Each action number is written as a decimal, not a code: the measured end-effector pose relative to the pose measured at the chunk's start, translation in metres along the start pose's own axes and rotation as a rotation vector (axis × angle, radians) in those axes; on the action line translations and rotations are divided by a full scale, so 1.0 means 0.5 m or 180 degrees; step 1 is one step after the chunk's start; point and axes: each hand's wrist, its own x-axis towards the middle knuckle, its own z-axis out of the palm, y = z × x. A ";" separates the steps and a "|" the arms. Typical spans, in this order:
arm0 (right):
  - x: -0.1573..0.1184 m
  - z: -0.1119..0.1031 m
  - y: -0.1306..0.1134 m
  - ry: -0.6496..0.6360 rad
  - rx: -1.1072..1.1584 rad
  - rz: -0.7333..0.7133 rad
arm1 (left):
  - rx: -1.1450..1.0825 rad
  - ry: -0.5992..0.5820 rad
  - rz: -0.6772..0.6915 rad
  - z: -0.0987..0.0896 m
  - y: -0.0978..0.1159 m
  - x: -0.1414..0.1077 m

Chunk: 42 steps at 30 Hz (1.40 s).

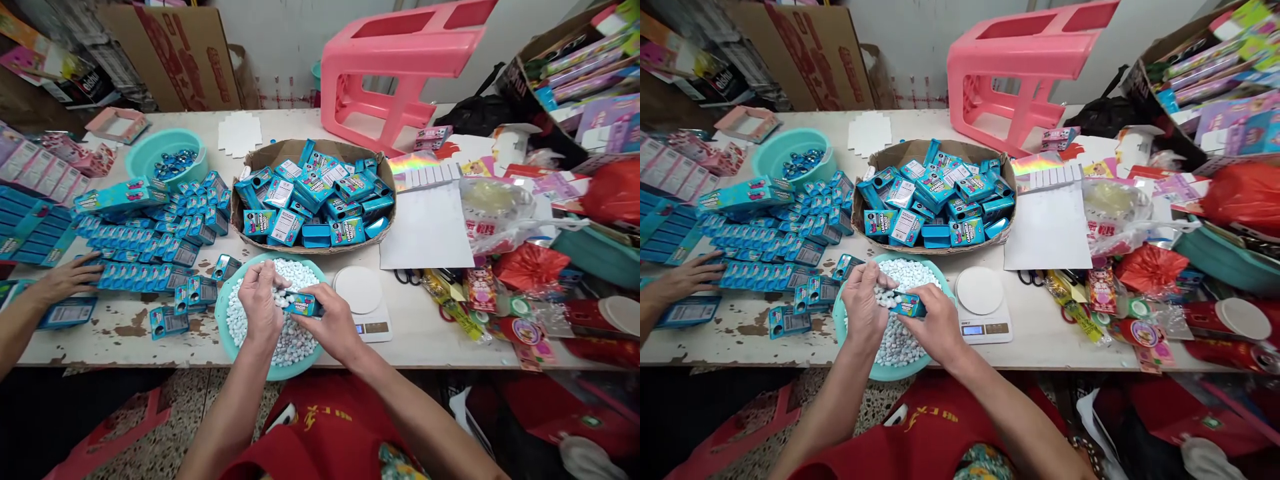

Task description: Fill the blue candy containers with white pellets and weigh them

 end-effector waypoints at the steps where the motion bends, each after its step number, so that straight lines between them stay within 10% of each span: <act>1: 0.000 -0.001 0.000 0.0003 0.0021 0.0013 | 0.0029 0.0022 0.0042 0.002 0.000 0.000; 28: -0.002 -0.035 0.033 0.0278 0.0919 0.0108 | -0.0213 -0.0280 0.0098 0.035 0.037 -0.015; 36: -0.059 -0.138 0.196 0.0903 0.0923 0.0763 | 0.2646 -0.0676 0.0390 -0.094 -0.073 0.033; 42: -0.078 -0.150 0.330 0.1137 0.0540 0.0923 | 0.3926 -0.0685 0.1664 -0.004 -0.100 0.180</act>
